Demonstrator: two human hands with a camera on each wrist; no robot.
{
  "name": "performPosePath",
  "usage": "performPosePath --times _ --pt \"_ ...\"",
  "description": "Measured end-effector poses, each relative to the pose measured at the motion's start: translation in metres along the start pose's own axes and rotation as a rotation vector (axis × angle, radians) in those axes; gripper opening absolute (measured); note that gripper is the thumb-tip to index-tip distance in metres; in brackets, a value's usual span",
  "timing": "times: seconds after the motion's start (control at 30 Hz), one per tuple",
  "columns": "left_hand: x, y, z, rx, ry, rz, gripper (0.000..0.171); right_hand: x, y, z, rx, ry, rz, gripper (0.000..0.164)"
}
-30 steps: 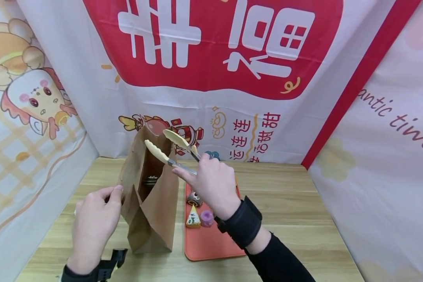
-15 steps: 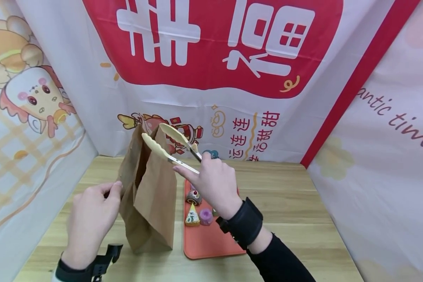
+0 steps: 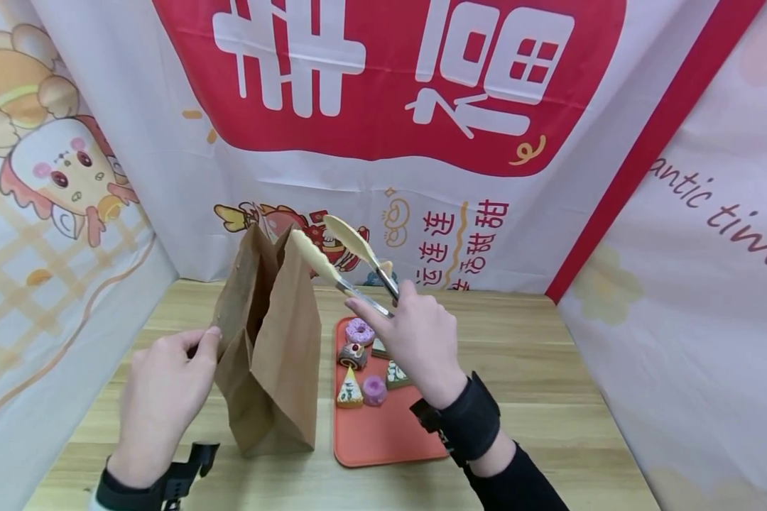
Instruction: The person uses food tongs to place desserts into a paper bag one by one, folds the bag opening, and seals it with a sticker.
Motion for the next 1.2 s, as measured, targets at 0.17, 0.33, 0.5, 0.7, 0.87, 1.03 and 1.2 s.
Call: performPosePath --times 0.17,0.33,0.5,0.7,0.87,1.03,1.2 --pt "0.0 0.002 0.0 -0.005 0.026 0.0 0.048 0.008 -0.03 -0.016 0.145 0.048 0.055 0.073" --pt "0.001 0.002 0.002 0.012 0.031 0.013 0.048 0.026 -0.068 -0.041 0.291 0.136 0.104 0.074" --pt "-0.001 -0.003 0.006 0.05 0.02 0.014 0.047 0.042 -0.108 -0.065 0.396 0.186 0.126 0.068" --pt "-0.002 -0.004 0.008 0.059 0.025 0.024 0.046 0.055 -0.15 -0.092 0.512 0.24 0.127 0.072" --pt "-0.001 -0.001 0.008 0.055 0.041 0.024 0.047 0.064 -0.167 -0.11 0.521 0.268 0.054 0.077" --pt "-0.001 0.002 0.009 0.064 0.039 0.03 0.047 0.081 -0.171 -0.128 0.523 0.34 0.008 0.08" --pt "-0.002 0.004 0.011 0.072 0.045 0.049 0.046 0.096 -0.161 -0.142 0.475 0.374 -0.033 0.081"
Point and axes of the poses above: each hand's wrist, its own z-axis towards the middle knuckle, its own x-axis out of the palm, y = z × x, the point moved 6 cm from there along z, towards the middle knuckle, and after that the axes turned 3 degrees about y, right-handed, at the moved point
